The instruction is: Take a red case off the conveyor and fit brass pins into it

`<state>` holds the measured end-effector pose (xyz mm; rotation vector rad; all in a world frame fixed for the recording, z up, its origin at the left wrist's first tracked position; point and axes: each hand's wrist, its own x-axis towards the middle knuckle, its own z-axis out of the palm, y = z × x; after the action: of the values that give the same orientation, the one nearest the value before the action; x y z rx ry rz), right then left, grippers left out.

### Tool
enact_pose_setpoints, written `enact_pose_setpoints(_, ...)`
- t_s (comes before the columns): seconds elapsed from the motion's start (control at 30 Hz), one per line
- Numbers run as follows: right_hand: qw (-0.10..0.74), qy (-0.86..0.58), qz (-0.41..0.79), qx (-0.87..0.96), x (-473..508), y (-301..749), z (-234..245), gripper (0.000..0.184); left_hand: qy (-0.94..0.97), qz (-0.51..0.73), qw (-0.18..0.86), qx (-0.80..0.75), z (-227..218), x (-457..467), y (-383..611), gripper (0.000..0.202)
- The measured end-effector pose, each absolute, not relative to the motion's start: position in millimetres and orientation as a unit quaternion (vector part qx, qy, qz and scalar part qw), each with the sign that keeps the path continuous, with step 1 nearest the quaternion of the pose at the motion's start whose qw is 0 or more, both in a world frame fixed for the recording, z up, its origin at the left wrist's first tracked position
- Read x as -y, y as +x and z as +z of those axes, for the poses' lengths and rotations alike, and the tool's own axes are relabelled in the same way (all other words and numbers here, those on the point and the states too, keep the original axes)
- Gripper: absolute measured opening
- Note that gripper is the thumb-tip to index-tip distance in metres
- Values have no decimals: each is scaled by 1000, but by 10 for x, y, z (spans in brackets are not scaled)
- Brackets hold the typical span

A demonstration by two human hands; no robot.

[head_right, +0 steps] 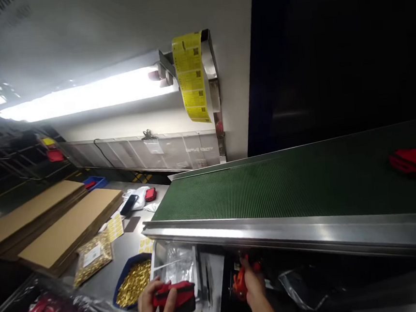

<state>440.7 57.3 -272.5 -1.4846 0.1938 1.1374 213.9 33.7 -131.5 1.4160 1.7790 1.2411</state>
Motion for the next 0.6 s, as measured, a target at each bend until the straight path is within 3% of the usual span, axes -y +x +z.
enact_pose_setpoints(0.13, 588, -661, 460, -79, -626, 4412, -2731, 44, 503, 482, 302, -651, -1324, -508, 2305, 58)
enact_pose_setpoints(0.2, 578, -670, 459, -74, -640, 4432, -2748, 42, 479, 455, 414, -627, -1243, -579, 2278, 60)
enact_pose_setpoints(0.3, 573, -674, 461, -69, -651, 4447, -2741, 39, 553, 280, 612, -492, -1034, -626, 2193, 55)
enact_pose_setpoints(0.37, 578, -670, 461, -67, -654, 4436, -2697, 37, 661, 178, 567, -458, -911, -619, 2209, 44)
enact_pose_setpoints(0.47, 589, -658, 463, -72, -636, 4419, -2593, 38, 710, 242, 356, -557, -869, -571, 2384, 32)
enact_pose_setpoints(0.53, 591, -649, 473, -79, -602, 4436, -2530, 42, 667, 316, 359, -572, -938, -518, 2507, 33)
enact_pose_setpoints(0.6, 593, -635, 488, -83, -559, 4487, -2486, 49, 623, 330, 449, -549, -1048, -445, 2543, 39)
